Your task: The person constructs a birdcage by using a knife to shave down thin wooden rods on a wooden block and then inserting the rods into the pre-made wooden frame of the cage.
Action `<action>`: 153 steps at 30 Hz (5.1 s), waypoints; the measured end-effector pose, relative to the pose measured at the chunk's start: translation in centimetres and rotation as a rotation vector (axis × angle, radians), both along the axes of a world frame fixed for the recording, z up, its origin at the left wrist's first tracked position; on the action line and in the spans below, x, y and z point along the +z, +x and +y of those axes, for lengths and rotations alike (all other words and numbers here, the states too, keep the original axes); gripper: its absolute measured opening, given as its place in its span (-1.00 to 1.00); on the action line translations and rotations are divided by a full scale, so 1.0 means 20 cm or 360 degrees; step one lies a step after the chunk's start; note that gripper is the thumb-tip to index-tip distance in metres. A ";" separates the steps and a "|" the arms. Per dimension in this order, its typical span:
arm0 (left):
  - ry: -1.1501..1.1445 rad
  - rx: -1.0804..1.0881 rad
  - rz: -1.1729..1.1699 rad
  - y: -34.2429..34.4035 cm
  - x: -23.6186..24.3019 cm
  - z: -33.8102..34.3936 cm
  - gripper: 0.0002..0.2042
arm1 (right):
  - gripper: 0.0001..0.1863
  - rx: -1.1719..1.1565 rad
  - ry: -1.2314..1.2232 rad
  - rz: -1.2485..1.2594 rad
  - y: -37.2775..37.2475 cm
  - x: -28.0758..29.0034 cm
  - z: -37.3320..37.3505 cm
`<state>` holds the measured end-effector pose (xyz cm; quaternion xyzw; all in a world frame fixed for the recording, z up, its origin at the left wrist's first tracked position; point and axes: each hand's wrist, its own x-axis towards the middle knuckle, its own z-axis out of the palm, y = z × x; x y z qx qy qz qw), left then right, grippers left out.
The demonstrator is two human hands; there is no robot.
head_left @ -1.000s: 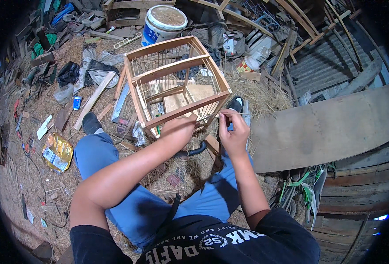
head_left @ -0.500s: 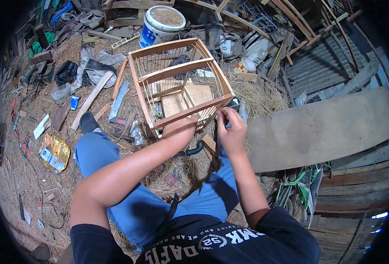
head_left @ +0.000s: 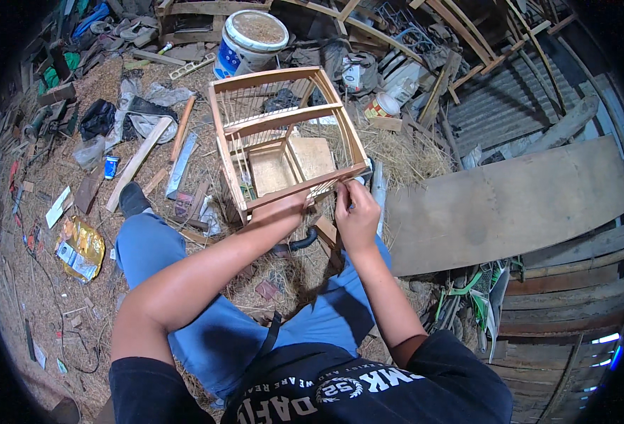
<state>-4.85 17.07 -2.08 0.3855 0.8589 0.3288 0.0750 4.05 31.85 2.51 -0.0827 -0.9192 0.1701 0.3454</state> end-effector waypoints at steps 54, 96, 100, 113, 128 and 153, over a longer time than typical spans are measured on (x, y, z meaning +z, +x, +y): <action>-0.1615 -0.0003 -0.0467 -0.47 -0.16 -0.58 -0.54 | -0.82 0.0557 -0.0940 -0.0842 -0.08 -0.55 0.11; -0.0159 0.0485 -0.0639 -0.23 -0.46 -0.54 -0.80 | -0.50 0.0516 -0.0196 -0.1188 0.00 -1.88 0.03; 0.0011 0.0461 -0.0715 -0.20 -0.38 -0.49 -0.80 | -0.61 0.0286 -0.0264 -0.1277 -0.09 -1.89 -0.06; 0.0651 0.0363 -0.0927 0.00 0.18 -0.28 -0.85 | -0.69 0.0670 -0.0731 -0.1422 0.32 -0.90 0.35; 0.1264 0.0083 -0.1465 0.65 0.93 -0.08 -0.85 | -0.76 0.0798 -0.0289 0.0031 0.54 0.68 0.25; 0.1140 0.0223 -0.0776 0.91 1.00 -0.13 -0.83 | -0.66 0.0892 0.0190 0.0250 0.61 0.86 0.21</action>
